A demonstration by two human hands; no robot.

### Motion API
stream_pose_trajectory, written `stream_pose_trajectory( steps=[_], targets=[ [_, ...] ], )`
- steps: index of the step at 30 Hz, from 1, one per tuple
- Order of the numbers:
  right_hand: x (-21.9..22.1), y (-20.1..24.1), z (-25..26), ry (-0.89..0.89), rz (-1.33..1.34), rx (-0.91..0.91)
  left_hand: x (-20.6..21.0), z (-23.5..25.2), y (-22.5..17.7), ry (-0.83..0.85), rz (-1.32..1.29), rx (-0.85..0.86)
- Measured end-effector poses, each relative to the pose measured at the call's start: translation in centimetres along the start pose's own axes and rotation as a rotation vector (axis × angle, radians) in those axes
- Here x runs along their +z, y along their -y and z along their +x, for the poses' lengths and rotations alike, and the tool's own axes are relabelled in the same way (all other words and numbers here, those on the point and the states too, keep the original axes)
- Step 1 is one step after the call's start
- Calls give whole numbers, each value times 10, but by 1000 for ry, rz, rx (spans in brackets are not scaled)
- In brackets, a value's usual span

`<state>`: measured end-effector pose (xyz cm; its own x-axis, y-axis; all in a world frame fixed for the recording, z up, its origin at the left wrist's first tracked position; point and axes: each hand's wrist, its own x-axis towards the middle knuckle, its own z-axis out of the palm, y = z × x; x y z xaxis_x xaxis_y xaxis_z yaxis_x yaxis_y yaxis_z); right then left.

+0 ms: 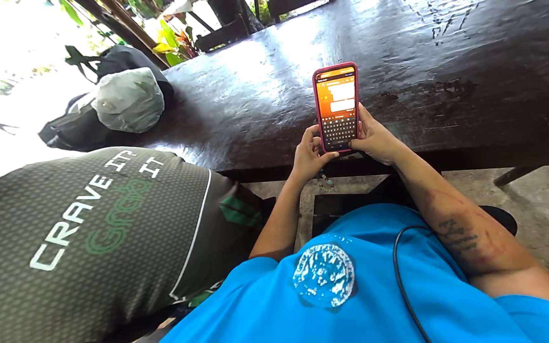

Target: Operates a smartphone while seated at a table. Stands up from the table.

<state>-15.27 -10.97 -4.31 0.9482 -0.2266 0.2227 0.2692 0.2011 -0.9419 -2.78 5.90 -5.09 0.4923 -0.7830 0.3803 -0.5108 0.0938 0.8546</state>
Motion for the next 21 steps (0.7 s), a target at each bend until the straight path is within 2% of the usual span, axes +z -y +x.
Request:
stream_pose_trajectory(
  steps=[21],
  targets=[
    [1,1,0,3,-8,-21,0,0,-1,6,-14,14]
  ],
)
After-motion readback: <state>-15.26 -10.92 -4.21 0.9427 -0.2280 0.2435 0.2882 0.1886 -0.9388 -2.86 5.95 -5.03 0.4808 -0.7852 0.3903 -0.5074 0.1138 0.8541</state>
